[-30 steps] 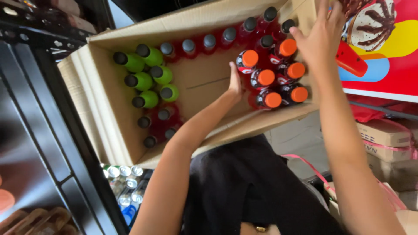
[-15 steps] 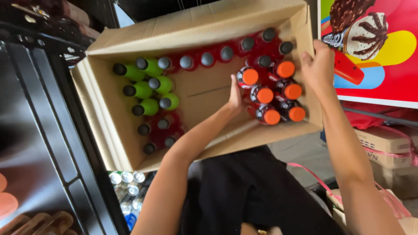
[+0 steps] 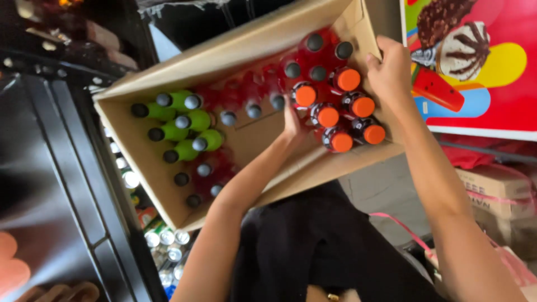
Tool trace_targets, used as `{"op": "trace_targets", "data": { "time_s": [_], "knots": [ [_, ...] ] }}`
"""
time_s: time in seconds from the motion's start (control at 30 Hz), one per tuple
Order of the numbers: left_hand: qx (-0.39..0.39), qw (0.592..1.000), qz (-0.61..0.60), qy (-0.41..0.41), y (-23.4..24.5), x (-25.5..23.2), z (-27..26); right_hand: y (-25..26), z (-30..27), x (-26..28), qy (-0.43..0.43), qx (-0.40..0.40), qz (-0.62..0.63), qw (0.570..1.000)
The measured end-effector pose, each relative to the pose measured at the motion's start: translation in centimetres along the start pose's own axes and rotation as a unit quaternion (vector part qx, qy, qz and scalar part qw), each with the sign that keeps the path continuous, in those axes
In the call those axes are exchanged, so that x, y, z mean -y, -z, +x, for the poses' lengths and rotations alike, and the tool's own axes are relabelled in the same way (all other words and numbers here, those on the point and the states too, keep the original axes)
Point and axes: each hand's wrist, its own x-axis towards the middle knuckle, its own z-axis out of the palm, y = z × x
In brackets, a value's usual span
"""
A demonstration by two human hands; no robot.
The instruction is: The person takes bottles of soda from a cardboard box and places them into a refrigerated display case. They handle both red and green bottles, arranging them on the shelves by hand.
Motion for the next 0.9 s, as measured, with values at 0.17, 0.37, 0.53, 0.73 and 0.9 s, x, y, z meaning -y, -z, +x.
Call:
{"op": "trace_targets", "data": {
  "time_s": [0.17,0.37,0.53,0.73,0.9],
  "knots": [
    [0.037,0.999,0.023,0.012,3.3,1.1,5.3,-1.9,2.4,-2.2,-0.029,0.014,0.051,0.998],
    [-0.057,0.997,0.035,0.042,0.7,-0.7,3.3,-2.1,2.5,-4.1,0.003,0.013,-0.005,1.000],
    [-0.063,0.997,0.052,-0.017,1.8,0.0,6.8,-1.8,2.1,-2.7,0.014,0.025,-0.071,0.997],
    [-0.137,0.937,0.197,-0.254,7.2,1.2,14.2,-2.5,-0.3,6.8,0.130,0.051,0.011,0.990],
    [-0.140,0.961,0.184,-0.150,1.8,-3.1,3.4,-5.8,-2.3,7.4,0.145,0.185,-0.095,0.967]
  ]
}}
